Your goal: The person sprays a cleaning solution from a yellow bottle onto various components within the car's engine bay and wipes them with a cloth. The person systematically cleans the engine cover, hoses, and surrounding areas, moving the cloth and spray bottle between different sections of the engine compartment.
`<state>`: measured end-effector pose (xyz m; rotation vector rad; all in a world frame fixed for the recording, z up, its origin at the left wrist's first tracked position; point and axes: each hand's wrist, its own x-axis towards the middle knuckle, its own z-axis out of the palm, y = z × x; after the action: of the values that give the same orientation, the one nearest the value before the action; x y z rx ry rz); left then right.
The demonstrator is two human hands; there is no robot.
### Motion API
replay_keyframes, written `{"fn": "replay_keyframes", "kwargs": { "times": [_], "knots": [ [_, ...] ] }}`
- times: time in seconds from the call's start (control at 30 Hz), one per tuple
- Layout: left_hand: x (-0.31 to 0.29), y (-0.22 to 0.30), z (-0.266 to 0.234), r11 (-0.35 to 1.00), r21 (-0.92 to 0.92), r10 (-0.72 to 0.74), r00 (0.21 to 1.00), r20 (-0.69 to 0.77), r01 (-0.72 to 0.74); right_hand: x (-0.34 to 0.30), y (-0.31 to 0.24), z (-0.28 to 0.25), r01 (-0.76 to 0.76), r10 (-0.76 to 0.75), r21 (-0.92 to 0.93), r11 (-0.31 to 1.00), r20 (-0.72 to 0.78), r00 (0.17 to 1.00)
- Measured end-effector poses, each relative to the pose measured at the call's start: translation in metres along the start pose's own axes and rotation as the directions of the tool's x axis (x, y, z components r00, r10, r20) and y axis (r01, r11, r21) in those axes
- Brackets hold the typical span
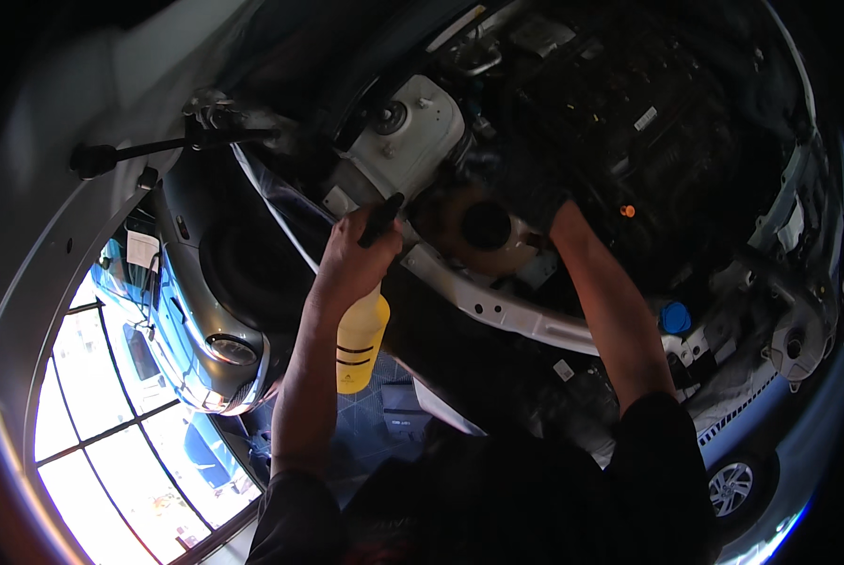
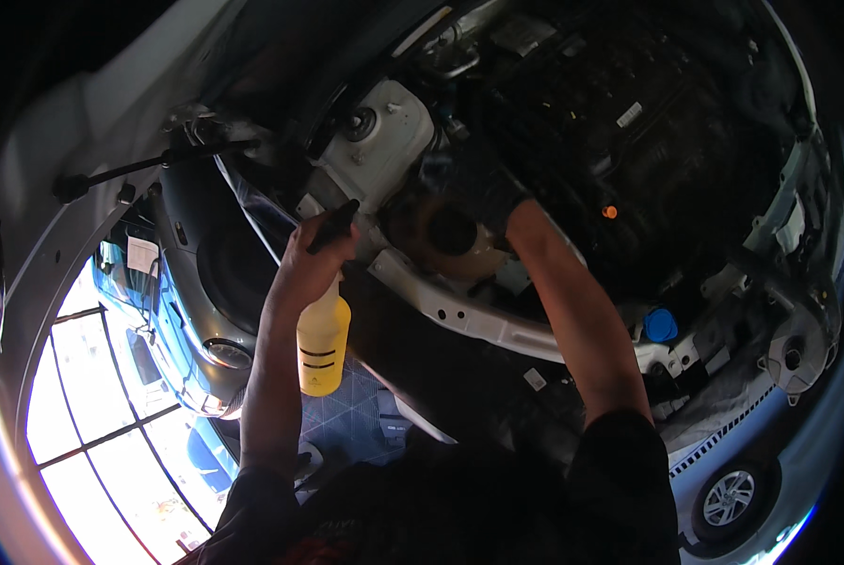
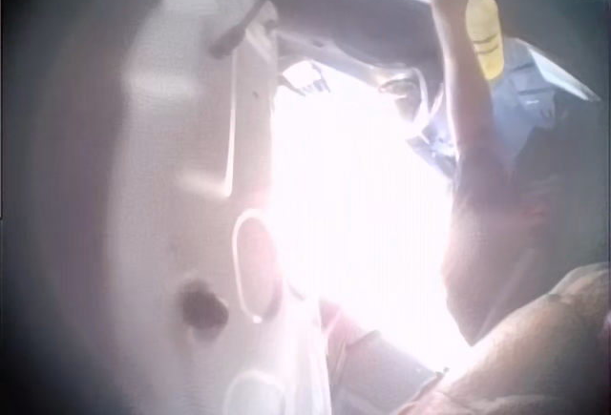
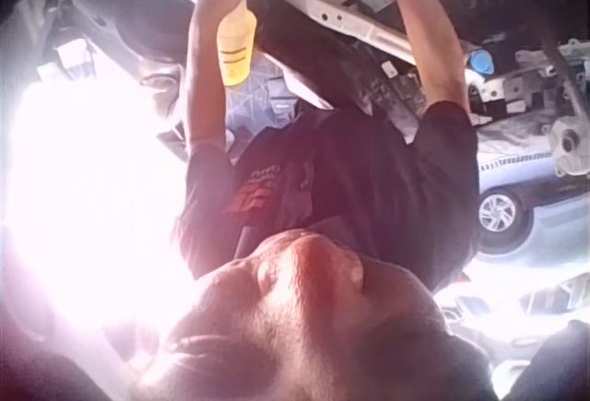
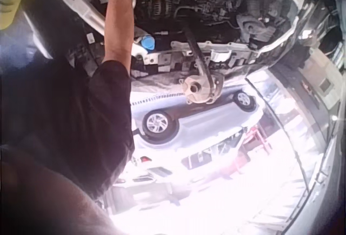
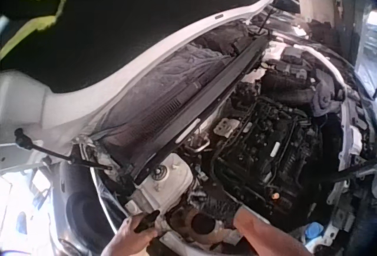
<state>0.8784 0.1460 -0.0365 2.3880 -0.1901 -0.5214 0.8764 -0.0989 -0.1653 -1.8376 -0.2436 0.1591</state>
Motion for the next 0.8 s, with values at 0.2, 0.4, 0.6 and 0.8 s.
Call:
{"fn": "replay_keyframes", "kwargs": {
  "times": [0.2, 0.4, 0.6, 0.8],
  "knots": [
    [0.005, -0.016, 0.0, 0.994, 0.072, -0.078, 0.997, 0.016, 0.077, 0.002, -0.039, -0.022, 0.0, -0.024, -0.161, 0.987, -0.147, 0.989],
    [0.017, 0.003, 0.008, 0.975, 0.209, -0.099, 0.989, 0.11, 0.074, 0.018, -0.016, -0.071, 0.126, -0.169, -0.295, 0.947, -0.124, 0.978],
    [0.025, -0.01, 0.009, 0.947, 0.322, -0.081, 0.981, 0.175, 0.021, 0.031, -0.033, -0.054, 0.022, -0.022, -0.378, 0.926, 0.004, 1.0],
    [0.015, 0.005, 0.004, 0.978, 0.182, -0.122, 0.985, 0.124, 0.098, 0.052, -0.015, -0.056, 0.002, 0.058, -0.289, 0.957, 0.199, 0.978]
  ]
}}
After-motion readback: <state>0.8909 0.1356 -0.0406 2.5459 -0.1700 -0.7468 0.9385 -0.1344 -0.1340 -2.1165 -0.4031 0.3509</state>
